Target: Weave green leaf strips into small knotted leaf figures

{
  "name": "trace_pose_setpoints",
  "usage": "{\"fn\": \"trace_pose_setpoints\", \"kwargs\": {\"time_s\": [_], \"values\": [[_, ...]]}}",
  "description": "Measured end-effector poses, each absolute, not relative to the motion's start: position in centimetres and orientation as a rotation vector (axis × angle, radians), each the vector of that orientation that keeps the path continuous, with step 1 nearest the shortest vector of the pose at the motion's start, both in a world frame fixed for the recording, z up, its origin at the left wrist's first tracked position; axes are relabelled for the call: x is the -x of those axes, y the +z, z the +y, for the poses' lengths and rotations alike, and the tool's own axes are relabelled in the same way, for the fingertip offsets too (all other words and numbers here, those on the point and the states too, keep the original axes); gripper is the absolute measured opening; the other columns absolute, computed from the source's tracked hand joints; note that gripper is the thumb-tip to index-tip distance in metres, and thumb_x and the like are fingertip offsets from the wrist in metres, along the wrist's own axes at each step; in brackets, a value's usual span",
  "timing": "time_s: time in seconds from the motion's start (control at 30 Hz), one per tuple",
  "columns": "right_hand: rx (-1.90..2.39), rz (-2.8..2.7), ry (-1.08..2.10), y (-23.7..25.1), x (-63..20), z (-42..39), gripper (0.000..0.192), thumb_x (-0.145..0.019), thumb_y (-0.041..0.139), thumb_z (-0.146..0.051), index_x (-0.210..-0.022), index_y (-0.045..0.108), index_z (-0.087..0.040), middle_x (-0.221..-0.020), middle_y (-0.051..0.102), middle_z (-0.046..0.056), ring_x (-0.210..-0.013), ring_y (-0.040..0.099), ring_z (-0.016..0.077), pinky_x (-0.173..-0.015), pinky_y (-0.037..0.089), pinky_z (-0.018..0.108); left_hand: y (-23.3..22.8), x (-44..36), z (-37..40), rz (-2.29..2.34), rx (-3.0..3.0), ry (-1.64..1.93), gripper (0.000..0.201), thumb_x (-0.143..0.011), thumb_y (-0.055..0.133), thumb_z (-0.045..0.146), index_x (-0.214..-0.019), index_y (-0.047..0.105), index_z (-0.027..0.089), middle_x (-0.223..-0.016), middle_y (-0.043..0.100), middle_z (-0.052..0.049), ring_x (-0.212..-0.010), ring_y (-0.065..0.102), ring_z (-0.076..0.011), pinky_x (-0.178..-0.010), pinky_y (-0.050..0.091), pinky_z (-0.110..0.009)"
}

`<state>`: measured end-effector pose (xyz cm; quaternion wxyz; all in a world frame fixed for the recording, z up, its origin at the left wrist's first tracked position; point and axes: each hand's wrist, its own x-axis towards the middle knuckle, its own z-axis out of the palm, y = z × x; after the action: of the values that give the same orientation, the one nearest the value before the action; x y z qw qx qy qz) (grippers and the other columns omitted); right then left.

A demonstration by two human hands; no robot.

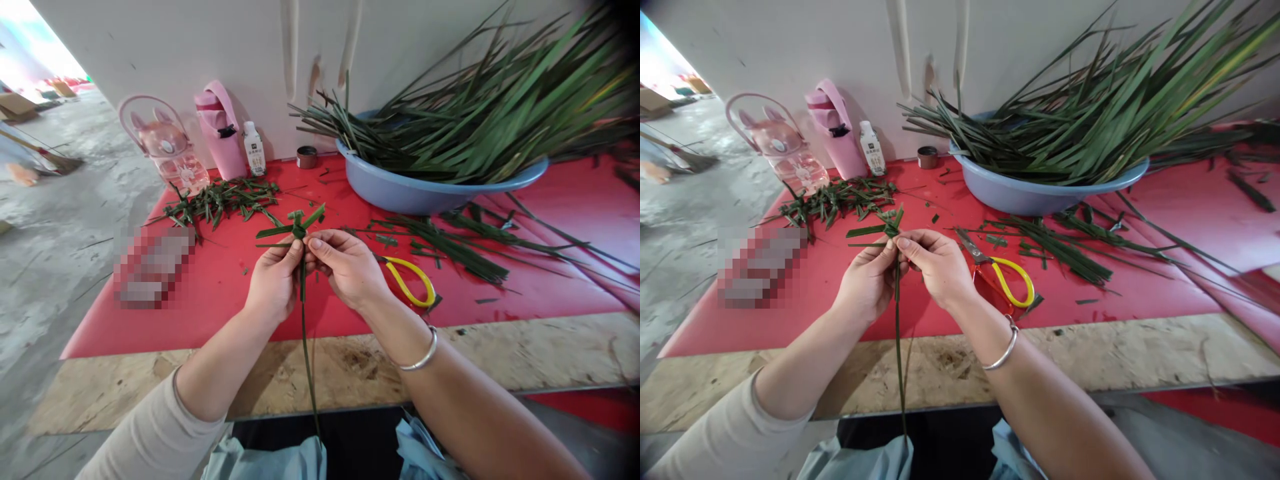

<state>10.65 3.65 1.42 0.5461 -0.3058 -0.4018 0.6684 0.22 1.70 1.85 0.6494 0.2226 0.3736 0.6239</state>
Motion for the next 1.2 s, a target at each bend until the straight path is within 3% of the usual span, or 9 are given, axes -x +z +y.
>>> {"fn": "trace_pose_setpoints", "kwargs": {"time_s": [0.13, 0.3, 0.47, 0.6, 0.8, 1.2], "values": [[0.735, -1.054, 1.557, 1.5, -10.7, 3.6, 0.010, -0.072, 0.068, -0.028, -0.070, 0.065, -0.018, -0.058, 0.057, -0.004, -0.051, 0.051, 0.0059, -0.050, 0.042, 0.019, 1.9, -0.2, 1.6, 0.863, -0.492, 1.426, 0.015, -0.065, 0.072, 0.019, -0.077, 0.065, 0.014, -0.064, 0.063, 0.002, -0.052, 0.056, -0.0048, -0.053, 0.046, -0.015], [0.795, -1.154, 1.288, 1.9, -12.0, 4.2, 0.011, -0.080, 0.057, -0.021, -0.088, 0.064, -0.020, -0.072, 0.064, -0.002, -0.056, 0.054, 0.0065, -0.052, 0.043, 0.019, 2.5, 0.0, 1.5, 0.859, -0.394, 1.357, 0.007, -0.070, 0.067, 0.017, -0.069, 0.061, 0.012, -0.062, 0.060, 0.002, -0.052, 0.056, -0.0047, -0.052, 0.048, -0.015], [0.863, -1.476, 1.035, 2.7, -13.0, 4.2, 0.009, -0.076, 0.063, -0.020, -0.084, 0.068, -0.019, -0.081, 0.068, 0.001, -0.075, 0.062, 0.0121, -0.071, 0.050, 0.025, 2.8, 0.0, 1.3, 0.809, -0.403, 1.291, 0.006, -0.073, 0.063, 0.014, -0.070, 0.060, 0.012, -0.062, 0.057, 0.002, -0.048, 0.052, -0.0028, -0.047, 0.046, -0.013], [0.847, -1.581, 1.013, 3.1, -13.3, 3.9, 0.012, -0.075, 0.066, -0.025, -0.084, 0.070, -0.020, -0.079, 0.069, 0.002, -0.074, 0.063, 0.0144, -0.070, 0.052, 0.028, 2.7, 0.1, 1.1, 0.798, -0.419, 1.241, 0.006, -0.073, 0.064, 0.015, -0.069, 0.061, 0.011, -0.061, 0.057, 0.002, -0.049, 0.053, -0.0031, -0.048, 0.047, -0.012], [0.828, -1.400, 1.227, 3.0, -13.1, 4.1, 0.014, -0.069, 0.071, -0.029, -0.076, 0.067, -0.018, -0.069, 0.065, 0.000, -0.060, 0.058, 0.0102, -0.058, 0.050, 0.024, 2.5, -0.2, 1.0, 0.792, -0.471, 1.257, 0.010, -0.067, 0.070, 0.018, -0.072, 0.063, 0.012, -0.064, 0.060, 0.001, -0.050, 0.054, -0.0040, -0.048, 0.048, -0.014], [0.849, -0.890, 1.799, 3.1, -11.7, 3.5, 0.021, -0.061, 0.073, -0.025, -0.058, 0.054, -0.015, -0.052, 0.052, -0.005, -0.042, 0.044, 0.0036, -0.036, 0.030, 0.015, 1.5, -1.0, 0.9, 0.920, -0.573, 1.510, 0.020, -0.062, 0.075, 0.025, -0.077, 0.065, 0.017, -0.071, 0.065, 0.002, -0.060, 0.059, -0.0074, -0.057, 0.049, -0.019]]}}
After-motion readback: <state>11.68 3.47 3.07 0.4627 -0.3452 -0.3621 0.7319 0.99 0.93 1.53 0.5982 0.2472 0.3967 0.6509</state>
